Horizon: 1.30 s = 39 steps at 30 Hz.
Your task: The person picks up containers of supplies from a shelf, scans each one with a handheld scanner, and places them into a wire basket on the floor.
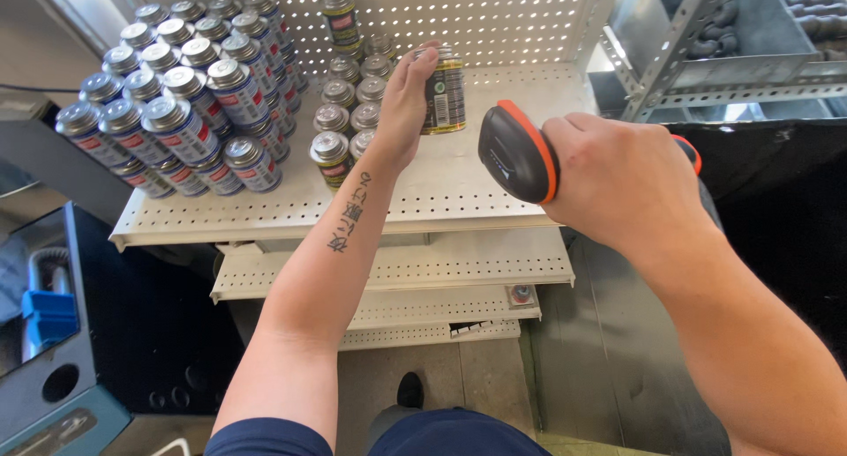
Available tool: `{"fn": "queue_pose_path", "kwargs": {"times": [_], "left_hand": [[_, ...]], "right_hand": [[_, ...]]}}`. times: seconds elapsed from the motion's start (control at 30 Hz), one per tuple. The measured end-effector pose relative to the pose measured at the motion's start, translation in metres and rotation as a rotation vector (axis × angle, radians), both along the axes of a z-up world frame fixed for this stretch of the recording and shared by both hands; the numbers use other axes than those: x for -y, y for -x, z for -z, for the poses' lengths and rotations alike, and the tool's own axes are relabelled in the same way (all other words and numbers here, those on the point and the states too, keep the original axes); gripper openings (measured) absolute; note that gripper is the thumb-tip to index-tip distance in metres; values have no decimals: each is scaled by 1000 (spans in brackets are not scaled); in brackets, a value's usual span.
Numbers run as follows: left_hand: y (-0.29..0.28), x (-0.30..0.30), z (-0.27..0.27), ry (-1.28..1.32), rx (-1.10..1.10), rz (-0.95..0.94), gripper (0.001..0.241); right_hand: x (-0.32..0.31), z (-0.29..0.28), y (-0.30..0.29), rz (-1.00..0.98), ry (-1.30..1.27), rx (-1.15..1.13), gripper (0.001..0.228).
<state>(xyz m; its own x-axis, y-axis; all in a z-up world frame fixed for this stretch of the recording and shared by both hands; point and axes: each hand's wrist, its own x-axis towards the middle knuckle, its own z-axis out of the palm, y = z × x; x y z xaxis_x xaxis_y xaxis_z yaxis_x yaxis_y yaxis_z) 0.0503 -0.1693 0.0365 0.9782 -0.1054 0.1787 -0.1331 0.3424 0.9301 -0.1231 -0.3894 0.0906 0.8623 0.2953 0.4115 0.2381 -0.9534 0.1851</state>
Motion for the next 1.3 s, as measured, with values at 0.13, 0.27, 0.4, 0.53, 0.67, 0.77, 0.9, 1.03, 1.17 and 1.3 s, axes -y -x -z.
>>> {"fn": "queue_pose_path", "kwargs": {"times": [0.13,0.27,0.4,0.53,0.67,0.77,0.9,1.03,1.17,1.3], "left_hand": [[-8,-6,11,-4,0,-3,60],[-12,-13,19,-135,-9,-64,68],[-3,-16,25,-93,25,-50,69],[21,-29,45,-202,124,-107,49],[90,-57,72,-361,178,-229,72],[147,-85,113,-444,350,-155,87],[224,-137,183,-729,334,-374,99],[313,-189,240,-934,-19,-498,94],[398,-231,294,-1039,-219,-736,91],[488,-262,319,-1187,-490,-918,82]], "right_hand": [[-4,-3,9,-23,-11,27,20],[-1,4,16,-38,-17,99,17],[-2,6,23,-85,-21,129,24],[-16,17,28,-289,-403,-9,22],[-35,72,21,-475,-883,-164,62],[-58,135,5,-792,-1798,-819,90],[-113,211,-3,-1279,-1888,-1109,30],[-180,204,27,-970,-1434,-1356,15],[-239,286,41,-817,-1104,-1491,30],[-288,273,86,-811,-745,-1525,35]]}}
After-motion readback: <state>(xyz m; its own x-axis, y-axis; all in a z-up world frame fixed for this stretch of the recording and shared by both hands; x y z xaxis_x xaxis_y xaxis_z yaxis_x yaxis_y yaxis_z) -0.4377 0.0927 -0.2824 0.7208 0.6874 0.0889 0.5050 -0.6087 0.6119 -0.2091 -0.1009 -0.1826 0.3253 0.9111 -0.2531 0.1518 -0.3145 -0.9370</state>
